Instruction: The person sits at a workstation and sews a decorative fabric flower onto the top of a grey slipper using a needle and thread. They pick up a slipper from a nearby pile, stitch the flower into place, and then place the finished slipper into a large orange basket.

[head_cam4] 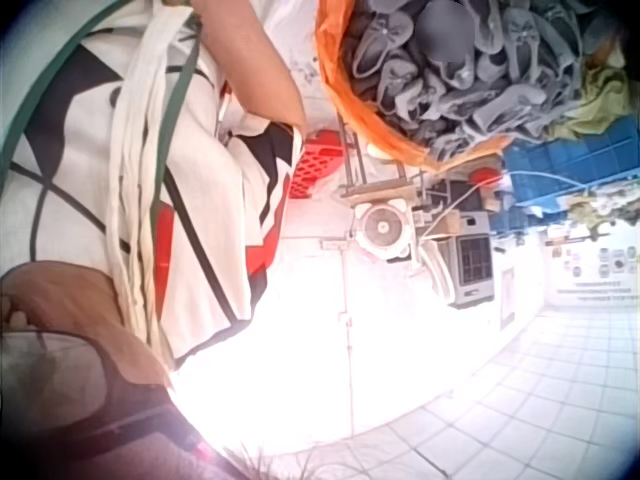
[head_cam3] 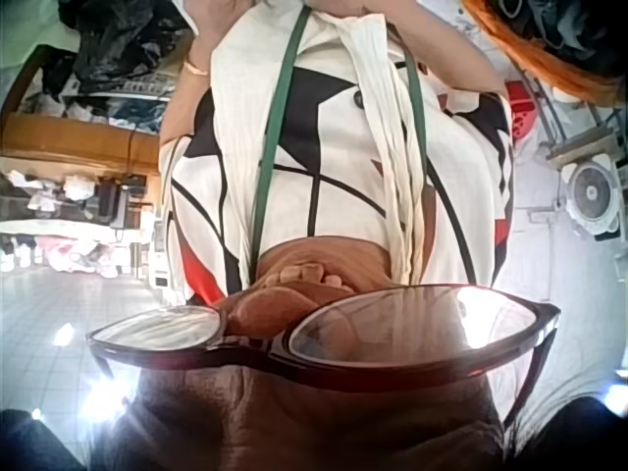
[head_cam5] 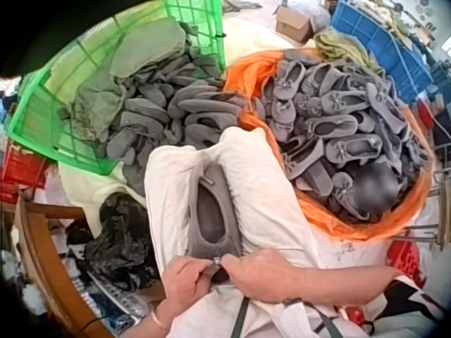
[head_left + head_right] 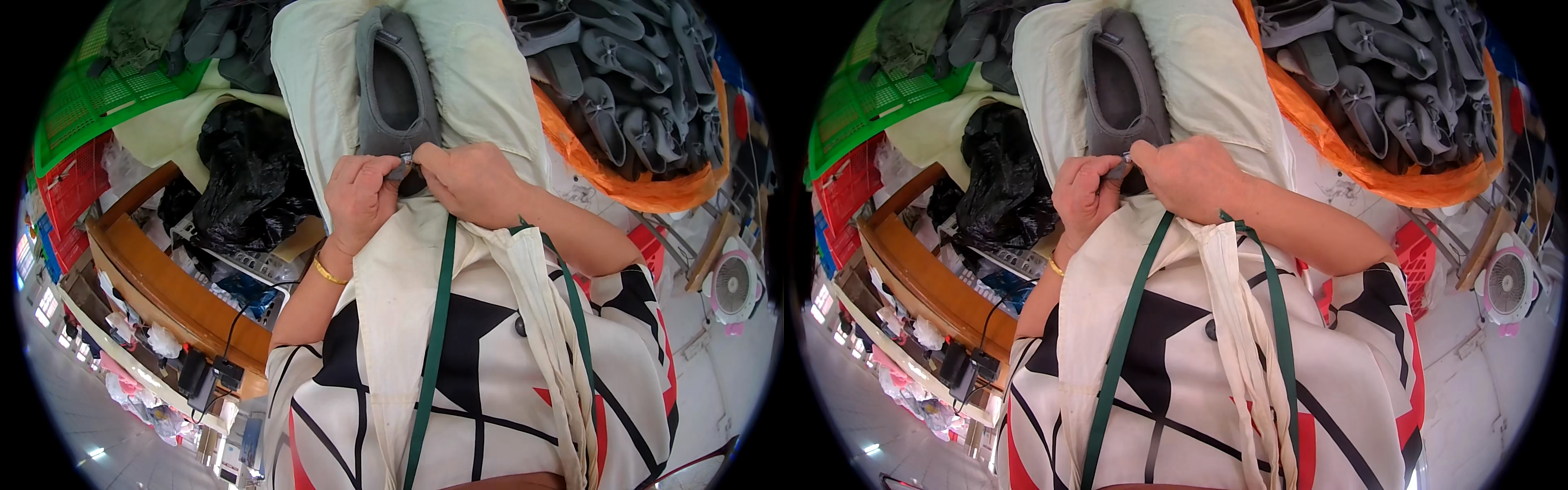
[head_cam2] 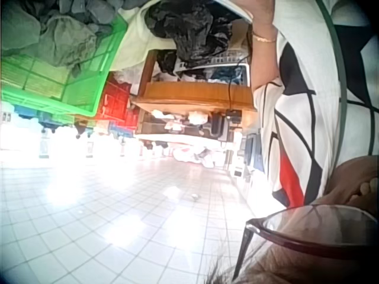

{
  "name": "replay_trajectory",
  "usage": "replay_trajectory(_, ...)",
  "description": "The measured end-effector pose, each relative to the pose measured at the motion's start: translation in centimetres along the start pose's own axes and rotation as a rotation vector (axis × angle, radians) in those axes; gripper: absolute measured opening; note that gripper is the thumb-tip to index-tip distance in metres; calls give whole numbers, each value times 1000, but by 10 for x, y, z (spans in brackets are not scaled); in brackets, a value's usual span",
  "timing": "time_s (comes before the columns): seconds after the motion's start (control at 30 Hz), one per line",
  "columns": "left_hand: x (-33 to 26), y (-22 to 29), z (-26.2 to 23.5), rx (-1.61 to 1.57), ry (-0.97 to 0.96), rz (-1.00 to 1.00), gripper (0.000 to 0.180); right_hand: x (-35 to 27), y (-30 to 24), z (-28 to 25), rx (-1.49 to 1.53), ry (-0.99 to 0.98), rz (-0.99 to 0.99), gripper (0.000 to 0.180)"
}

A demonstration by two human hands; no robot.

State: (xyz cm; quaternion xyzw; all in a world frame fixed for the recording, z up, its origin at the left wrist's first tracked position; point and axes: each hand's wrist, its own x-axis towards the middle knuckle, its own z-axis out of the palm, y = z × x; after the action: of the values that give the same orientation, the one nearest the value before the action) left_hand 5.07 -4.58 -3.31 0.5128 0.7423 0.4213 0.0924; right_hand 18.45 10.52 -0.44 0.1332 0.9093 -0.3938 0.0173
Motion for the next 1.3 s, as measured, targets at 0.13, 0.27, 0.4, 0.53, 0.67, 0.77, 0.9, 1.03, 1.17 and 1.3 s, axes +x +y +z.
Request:
replay_trajectory(0.13, -1, 1, 2, -12, 7, -1, 32, 4, 0, 1, -3, -32, 27, 12)
replay_trajectory(0.27, -5, 1, -1, 5, -16, -16, 31, 8, 4, 5, 60, -27, 20, 12)
replay_trajectory(0.4, -4, 6, -2, -75, -5, -74, 31, 2, 8, 11, 98, 35, 22, 15)
replay_trajectory(0.53, -8, 4, 0, -105, -20, -127, 32, 2, 9, 13, 184, 56, 59, 17)
replay_trajectory(0.67, -9, 3, 0, -190, -37, -143, 31, 7, 10, 9, 464, 38, 208, 19)
replay_trajectory(0.77, -9, 2, 2, -195, -33, -125, 31, 14, 7, 0, 547, -15, 289, 21)
replay_trajectory(0.9, -6, 3, 4, -192, -13, -99, 31, 19, 7, -2, 531, -53, 297, 23)
replay_trajectory(1.03, -7, 2, 6, -142, -13, -61, 31, 21, 10, -11, 501, -100, 239, 19)
replay_trajectory(1.17, -6, 3, 4, -106, -21, -25, 28, 27, 14, -17, 356, -3, 91, 16)
replay_trajectory(1.3, -4, 1, 2, -115, -14, 42, 38, 30, 11, -6, 305, 24, 54, 13)
